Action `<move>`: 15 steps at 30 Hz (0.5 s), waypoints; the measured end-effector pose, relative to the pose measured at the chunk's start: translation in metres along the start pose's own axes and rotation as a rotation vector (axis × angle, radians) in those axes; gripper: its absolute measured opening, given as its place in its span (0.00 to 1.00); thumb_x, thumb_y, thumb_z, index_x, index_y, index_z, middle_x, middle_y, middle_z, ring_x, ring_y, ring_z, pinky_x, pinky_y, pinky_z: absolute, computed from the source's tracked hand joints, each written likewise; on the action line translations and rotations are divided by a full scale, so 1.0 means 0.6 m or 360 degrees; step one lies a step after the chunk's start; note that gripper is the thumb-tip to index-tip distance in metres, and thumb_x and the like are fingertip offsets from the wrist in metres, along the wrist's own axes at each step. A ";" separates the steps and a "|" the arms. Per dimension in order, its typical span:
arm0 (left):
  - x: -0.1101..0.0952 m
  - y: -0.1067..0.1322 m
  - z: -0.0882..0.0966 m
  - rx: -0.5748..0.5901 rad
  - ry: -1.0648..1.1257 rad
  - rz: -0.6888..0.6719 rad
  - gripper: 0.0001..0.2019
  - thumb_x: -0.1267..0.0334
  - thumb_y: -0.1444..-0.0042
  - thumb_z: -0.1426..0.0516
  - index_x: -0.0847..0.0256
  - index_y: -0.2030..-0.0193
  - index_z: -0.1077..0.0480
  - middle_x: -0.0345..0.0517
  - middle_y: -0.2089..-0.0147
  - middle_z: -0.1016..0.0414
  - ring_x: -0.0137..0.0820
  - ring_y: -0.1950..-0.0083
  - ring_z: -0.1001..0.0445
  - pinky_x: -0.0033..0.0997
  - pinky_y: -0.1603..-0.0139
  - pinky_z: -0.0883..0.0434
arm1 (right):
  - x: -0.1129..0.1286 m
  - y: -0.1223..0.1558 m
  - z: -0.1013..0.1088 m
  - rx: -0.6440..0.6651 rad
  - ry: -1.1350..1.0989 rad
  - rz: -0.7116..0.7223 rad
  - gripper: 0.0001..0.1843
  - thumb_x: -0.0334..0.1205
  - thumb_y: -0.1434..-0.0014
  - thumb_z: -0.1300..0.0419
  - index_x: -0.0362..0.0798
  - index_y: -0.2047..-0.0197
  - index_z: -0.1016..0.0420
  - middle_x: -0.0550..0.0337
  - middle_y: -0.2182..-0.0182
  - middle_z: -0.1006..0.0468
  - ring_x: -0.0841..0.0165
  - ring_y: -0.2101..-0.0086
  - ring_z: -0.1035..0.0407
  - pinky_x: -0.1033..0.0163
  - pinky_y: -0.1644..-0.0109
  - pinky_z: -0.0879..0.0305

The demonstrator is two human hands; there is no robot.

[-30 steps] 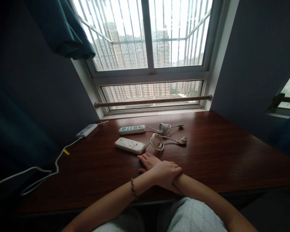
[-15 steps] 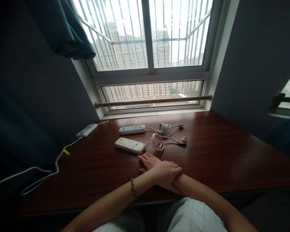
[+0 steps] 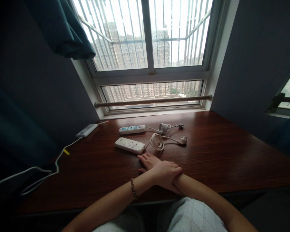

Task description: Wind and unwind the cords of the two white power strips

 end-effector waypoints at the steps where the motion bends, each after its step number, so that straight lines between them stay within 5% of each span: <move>1: 0.000 0.000 -0.001 0.0003 -0.0021 0.0007 0.40 0.46 0.54 0.46 0.60 0.35 0.48 0.54 0.32 0.51 0.57 0.33 0.58 0.52 0.47 0.34 | 0.000 0.000 0.000 0.0001 0.0000 -0.0001 0.38 0.51 0.46 0.42 0.37 0.38 0.45 0.44 0.48 0.34 0.55 0.48 0.42 0.53 0.43 0.43; 10: -0.004 -0.001 -0.005 0.0075 -0.0267 0.0017 0.37 0.48 0.53 0.46 0.55 0.36 0.46 0.49 0.32 0.50 0.53 0.32 0.59 0.51 0.44 0.37 | -0.003 -0.001 -0.005 -0.0019 -0.0013 0.0004 0.39 0.51 0.47 0.42 0.37 0.38 0.45 0.44 0.48 0.34 0.55 0.48 0.42 0.53 0.43 0.43; 15: -0.007 -0.005 -0.015 0.0155 -0.0303 -0.0068 0.52 0.44 0.76 0.36 0.56 0.38 0.43 0.51 0.31 0.54 0.57 0.32 0.65 0.53 0.39 0.44 | -0.004 -0.001 -0.006 -0.0044 -0.0004 0.0018 0.38 0.51 0.47 0.42 0.40 0.38 0.45 0.44 0.48 0.34 0.56 0.49 0.41 0.52 0.44 0.42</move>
Point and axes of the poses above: each hand's wrist, its own y-axis away from the middle knuckle, its own z-axis out of the back of the hand, x = y × z, the point moved 5 cm from there along -y, towards the middle knuckle
